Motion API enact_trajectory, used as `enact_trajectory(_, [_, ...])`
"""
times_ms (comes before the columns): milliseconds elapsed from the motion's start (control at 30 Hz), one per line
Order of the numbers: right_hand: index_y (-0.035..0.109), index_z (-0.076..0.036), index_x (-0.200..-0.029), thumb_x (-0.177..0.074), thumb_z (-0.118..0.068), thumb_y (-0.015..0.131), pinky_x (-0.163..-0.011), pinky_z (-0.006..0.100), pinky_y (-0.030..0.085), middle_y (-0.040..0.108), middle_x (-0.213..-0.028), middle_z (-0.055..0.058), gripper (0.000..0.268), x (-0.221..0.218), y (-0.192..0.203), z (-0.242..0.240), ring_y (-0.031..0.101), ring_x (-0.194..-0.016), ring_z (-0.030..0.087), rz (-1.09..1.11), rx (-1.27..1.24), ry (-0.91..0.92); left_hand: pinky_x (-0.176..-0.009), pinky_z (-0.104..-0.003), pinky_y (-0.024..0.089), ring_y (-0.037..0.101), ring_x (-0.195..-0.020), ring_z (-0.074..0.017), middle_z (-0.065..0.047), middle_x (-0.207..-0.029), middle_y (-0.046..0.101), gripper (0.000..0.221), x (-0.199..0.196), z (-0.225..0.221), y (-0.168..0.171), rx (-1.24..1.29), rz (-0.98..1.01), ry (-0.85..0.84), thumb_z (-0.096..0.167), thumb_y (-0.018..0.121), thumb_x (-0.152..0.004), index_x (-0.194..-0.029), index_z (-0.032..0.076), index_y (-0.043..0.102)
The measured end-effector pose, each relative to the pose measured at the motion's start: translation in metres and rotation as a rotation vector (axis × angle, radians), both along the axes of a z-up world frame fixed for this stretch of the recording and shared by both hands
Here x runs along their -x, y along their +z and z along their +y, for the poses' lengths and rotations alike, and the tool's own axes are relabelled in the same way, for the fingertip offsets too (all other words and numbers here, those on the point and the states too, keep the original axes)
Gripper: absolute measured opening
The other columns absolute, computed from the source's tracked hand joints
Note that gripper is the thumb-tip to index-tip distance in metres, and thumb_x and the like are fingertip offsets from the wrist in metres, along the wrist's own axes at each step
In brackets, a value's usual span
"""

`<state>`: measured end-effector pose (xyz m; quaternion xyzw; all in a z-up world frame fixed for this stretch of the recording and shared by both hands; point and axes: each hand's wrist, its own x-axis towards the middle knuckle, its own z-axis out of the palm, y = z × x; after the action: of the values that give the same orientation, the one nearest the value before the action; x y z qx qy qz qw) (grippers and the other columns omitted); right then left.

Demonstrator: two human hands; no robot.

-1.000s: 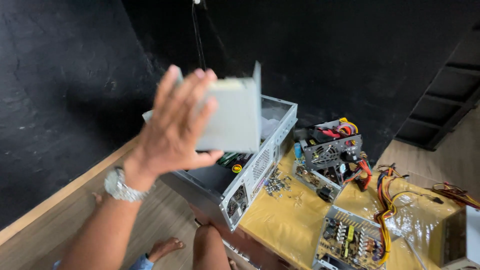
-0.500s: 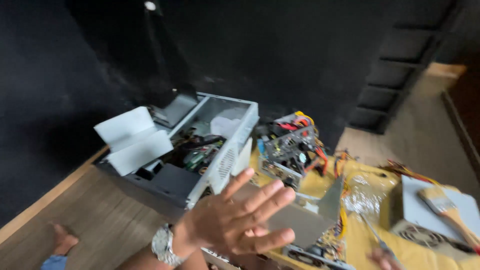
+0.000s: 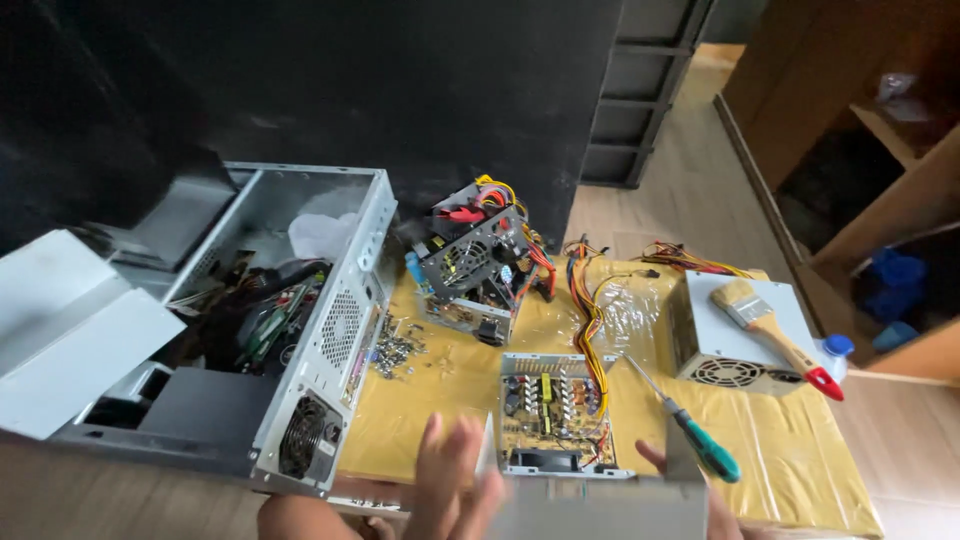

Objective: The person is reassembling a computer power supply unit by attaching the cooling fan and securing the outer metal casing using a screwdriver.

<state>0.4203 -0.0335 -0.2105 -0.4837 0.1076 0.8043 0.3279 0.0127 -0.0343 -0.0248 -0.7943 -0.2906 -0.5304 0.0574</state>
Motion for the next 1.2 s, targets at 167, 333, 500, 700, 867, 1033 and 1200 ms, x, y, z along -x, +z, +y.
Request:
enact_trajectory(167, [0.041,-0.002,-0.153,-0.078,-0.044,0.058,-0.121,0.062,0.021,0.038,-0.167,0.018,0.088,0.140,0.258,-0.055,0.028,-0.159,0.036,-1.152,-1.206,0.091,-0.126,-0.064,0.022,0.021,-0.159,-0.0485,-0.033,-0.168,0.019,0.081,-0.035,-0.011,0.119,0.554,-0.635,-0.606,0.060,0.055,-0.108,-0.159,0.007,0.022])
enact_trajectory(333, [0.051,-0.008,-0.144,-0.088,-0.015,0.055,-0.123,0.048,0.031,0.050,-0.163,0.015,0.057,0.182,0.322,-0.034,0.041,-0.155,0.030,-1.258,-1.172,-0.117,-0.120,-0.048,0.019,0.028,-0.155,-0.0336,-0.021,-0.167,0.029,0.079,-0.047,0.015,0.131,0.865,-0.799,-0.564,0.029,0.056,-0.090,-0.157,-0.001,0.025])
enact_trajectory(500, [0.058,-0.004,-0.148,-0.087,-0.014,0.050,-0.121,0.045,0.027,0.055,-0.161,0.011,0.062,0.176,0.325,-0.007,0.040,-0.153,0.027,-0.647,-0.480,-0.366,-0.103,-0.033,0.043,0.055,-0.129,-0.0213,-0.013,-0.153,0.052,0.069,-0.057,0.038,0.136,1.143,-0.885,-0.427,0.013,0.055,-0.089,-0.155,0.007,0.037])
enact_trajectory(700, [0.050,-0.004,-0.153,-0.086,-0.023,0.054,-0.123,0.047,0.026,0.049,-0.165,0.016,0.070,0.167,0.294,-0.002,0.038,-0.155,0.030,-0.612,-0.632,-0.279,-0.111,-0.034,0.037,0.053,-0.139,-0.0216,-0.013,-0.157,0.052,0.079,-0.061,0.055,0.128,1.314,-0.845,-0.280,0.023,0.059,-0.084,-0.158,0.007,0.036])
enact_trajectory(867, [0.045,-0.005,-0.156,-0.089,-0.021,0.051,-0.121,0.043,0.028,0.048,-0.165,0.015,0.069,0.167,0.286,-0.003,0.040,-0.152,0.029,-0.581,-0.725,-0.242,-0.114,-0.035,0.034,0.046,-0.143,-0.0246,-0.015,-0.159,0.046,0.077,-0.062,0.054,0.116,1.214,-0.733,-0.268,0.022,0.061,-0.086,-0.155,0.001,0.033])
enact_trajectory(1033, [0.045,-0.002,-0.155,-0.087,-0.018,0.053,-0.120,0.041,0.027,0.049,-0.164,0.015,0.070,0.168,0.288,-0.004,0.040,-0.153,0.029,-0.611,-0.786,-0.218,-0.111,-0.033,0.038,0.051,-0.139,-0.0219,-0.014,-0.156,0.051,0.074,-0.060,0.052,0.114,1.233,-0.742,-0.257,0.018,0.060,-0.087,-0.155,0.002,0.035])
enact_trajectory(1200, [0.047,-0.002,-0.153,-0.088,-0.013,0.051,-0.122,0.039,0.025,0.047,-0.166,0.012,0.066,0.167,0.290,-0.008,0.036,-0.155,0.024,-0.650,-0.817,-0.237,-0.116,-0.037,0.032,0.039,-0.149,-0.0257,-0.017,-0.162,0.040,0.076,-0.061,0.052,0.117,1.217,-0.698,-0.251,0.021,0.060,-0.088,-0.155,-0.001,0.031])
